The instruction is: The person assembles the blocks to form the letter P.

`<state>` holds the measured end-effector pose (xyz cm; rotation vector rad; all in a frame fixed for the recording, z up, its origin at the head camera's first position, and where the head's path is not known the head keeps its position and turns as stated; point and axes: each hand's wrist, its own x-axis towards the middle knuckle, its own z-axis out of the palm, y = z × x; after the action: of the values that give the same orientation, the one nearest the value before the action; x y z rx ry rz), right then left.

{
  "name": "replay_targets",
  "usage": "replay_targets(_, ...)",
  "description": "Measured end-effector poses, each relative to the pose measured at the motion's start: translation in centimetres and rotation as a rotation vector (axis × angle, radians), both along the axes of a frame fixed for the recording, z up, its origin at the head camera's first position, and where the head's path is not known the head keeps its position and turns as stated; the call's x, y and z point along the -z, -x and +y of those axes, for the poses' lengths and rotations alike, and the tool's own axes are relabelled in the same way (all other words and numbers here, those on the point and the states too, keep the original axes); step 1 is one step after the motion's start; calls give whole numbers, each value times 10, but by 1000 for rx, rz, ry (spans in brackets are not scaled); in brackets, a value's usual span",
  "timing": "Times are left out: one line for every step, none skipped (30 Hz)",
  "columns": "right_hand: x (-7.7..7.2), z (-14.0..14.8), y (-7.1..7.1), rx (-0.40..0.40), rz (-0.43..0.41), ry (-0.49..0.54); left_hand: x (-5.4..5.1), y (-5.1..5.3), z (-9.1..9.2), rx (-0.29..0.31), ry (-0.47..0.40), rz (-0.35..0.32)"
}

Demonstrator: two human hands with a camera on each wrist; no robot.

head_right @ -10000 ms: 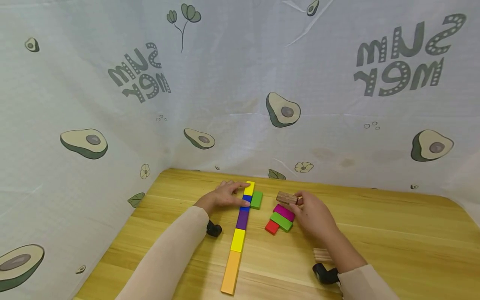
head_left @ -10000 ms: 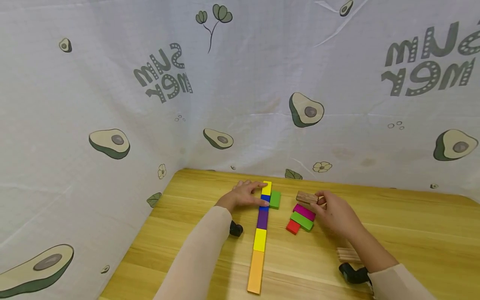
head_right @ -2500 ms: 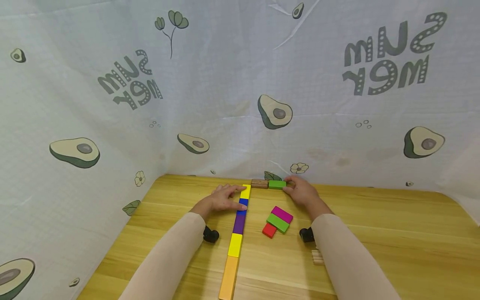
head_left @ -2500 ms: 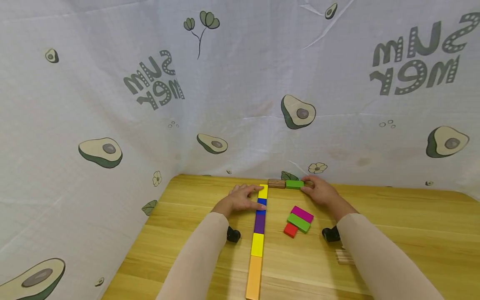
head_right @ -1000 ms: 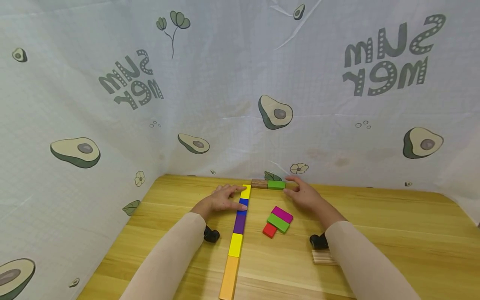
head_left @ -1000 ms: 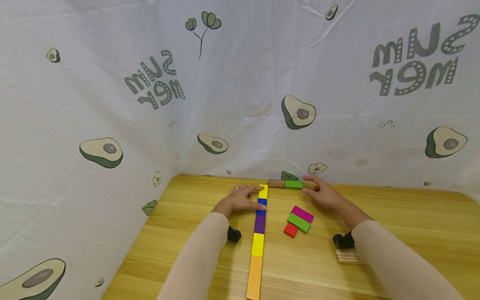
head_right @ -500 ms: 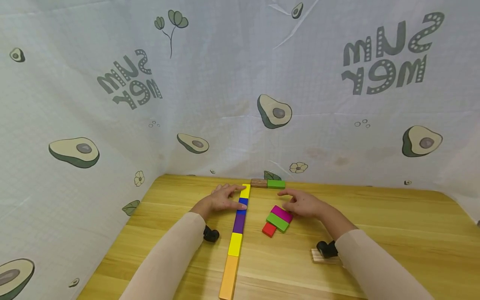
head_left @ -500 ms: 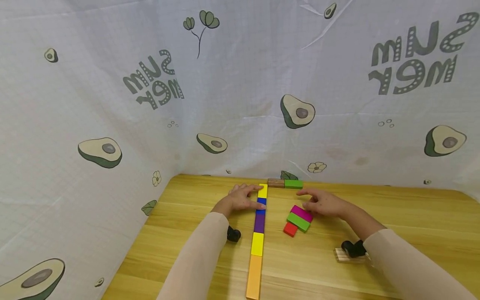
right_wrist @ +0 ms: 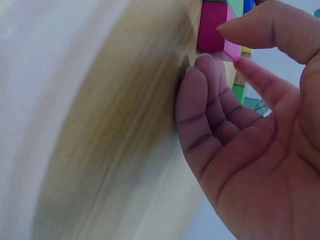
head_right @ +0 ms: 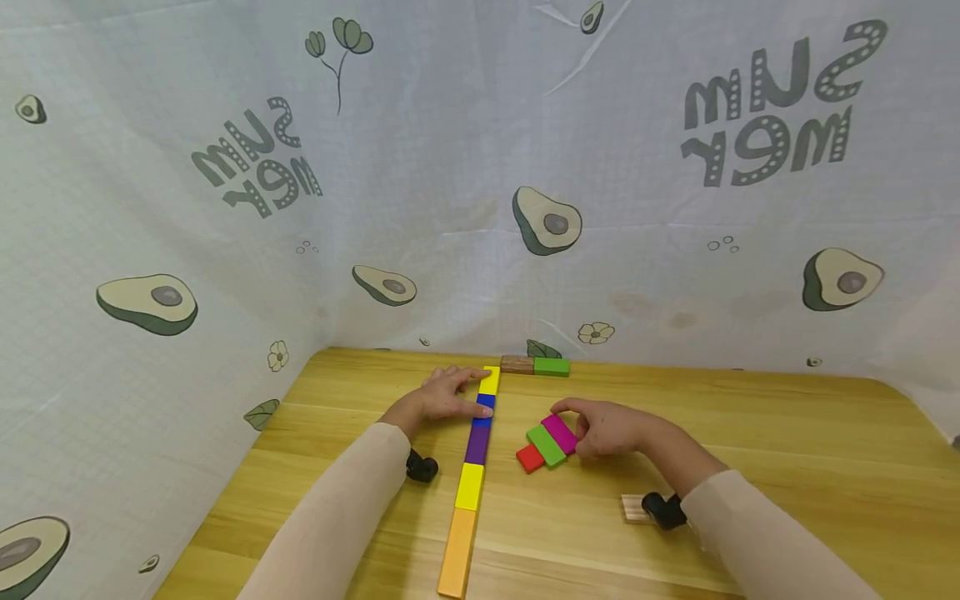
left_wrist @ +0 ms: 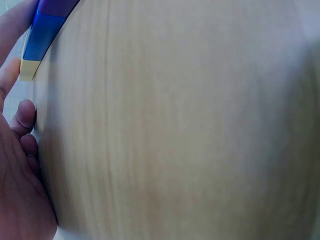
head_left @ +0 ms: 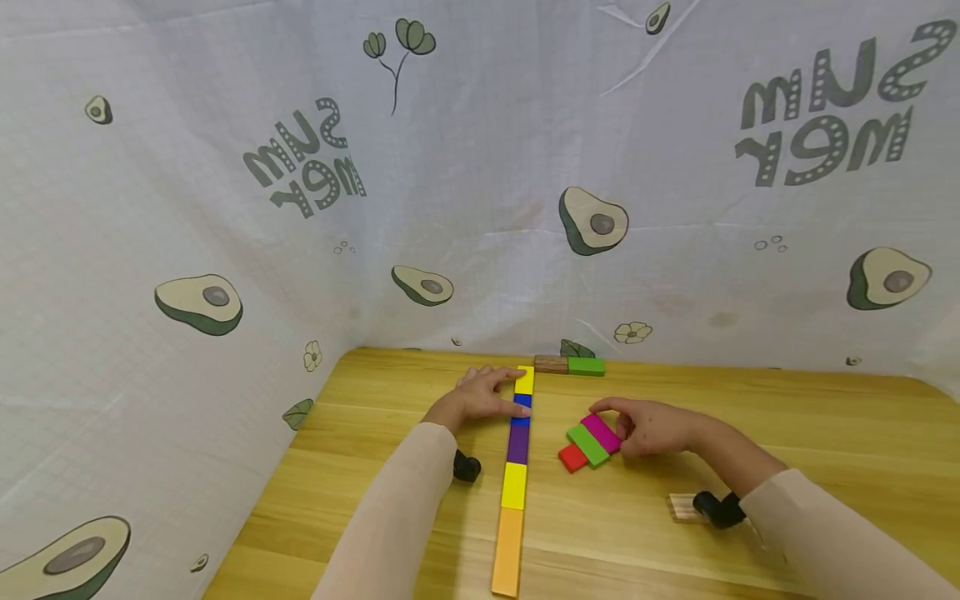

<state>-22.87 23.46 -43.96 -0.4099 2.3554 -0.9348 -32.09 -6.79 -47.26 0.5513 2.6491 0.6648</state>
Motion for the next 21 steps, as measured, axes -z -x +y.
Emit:
replay_targets(0, -1, -1, 0, 3, -3, 0, 0, 0, -1, 1, -1)
replay_targets(0, -1, -2, 1, 7, -4, 0, 0, 0, -1, 4, -1)
replay_targets(0, -2, -3, 1, 13, -3, 0, 0, -1, -2, 5, -1)
replay_targets(0, -2, -4, 0, 19, 1, 0, 0, -1, -3, 5, -1)
replay_targets(0, -3, -5, 0, 27, 4, -1, 0, -1, -3, 6, 0)
replay_targets(1, -3, -5, -1, 41, 4, -1, 0, -1, -3, 7, 1)
replay_targets(2, -3, -5, -1, 54, 6, -1, 0, -1, -2, 7, 3)
replay_targets(3, -3, -5, -1, 63, 8, -1, 0, -1, -2, 7, 4)
replay_targets(3, -3, -6, -1, 75, 8, -1, 0, -2, -3, 6, 5)
replay_targets(4, -3, -6, 0, 85, 7, -1, 0, -2, -3, 5, 6)
replay_targets(5, -2, -5, 1, 93, 5, -1, 0, -2, -4, 2, 5)
replay_targets(6, -2, -5, 2, 96, 7, -1, -1, -2, -4, 0, 4)
replay_targets(6, -1, -5, 3, 99, 11, -1, -1, -1, -4, -2, 2)
replay_targets(7, 0, -5, 6, 97, 17, -2, -1, -1, -4, -4, 0)
replay_targets(7, 1, -4, 15, 92, 27, -2, -1, -1, -3, -6, -1)
replay_targets(7, 2, -4, 26, 89, 36, -2, -1, -1, -3, -8, -3)
replay_targets(7, 4, -3, 35, 90, 46, -2, -1, -1, -3, -10, -4)
replay_targets(7, 5, -3, 47, 93, 54, -2, -2, -1, -2, -10, -4)
replay_targets(7, 7, -1, 59, 101, 57, -2, -2, -1, 0, -10, -4)
replay_targets(7, 8, 0, 76, 108, 57, -2, -1, -1, 2, -9, -2)
replay_targets(7, 9, 1, 94, 121, 52, -2, -1, -1, 5, -9, -1)
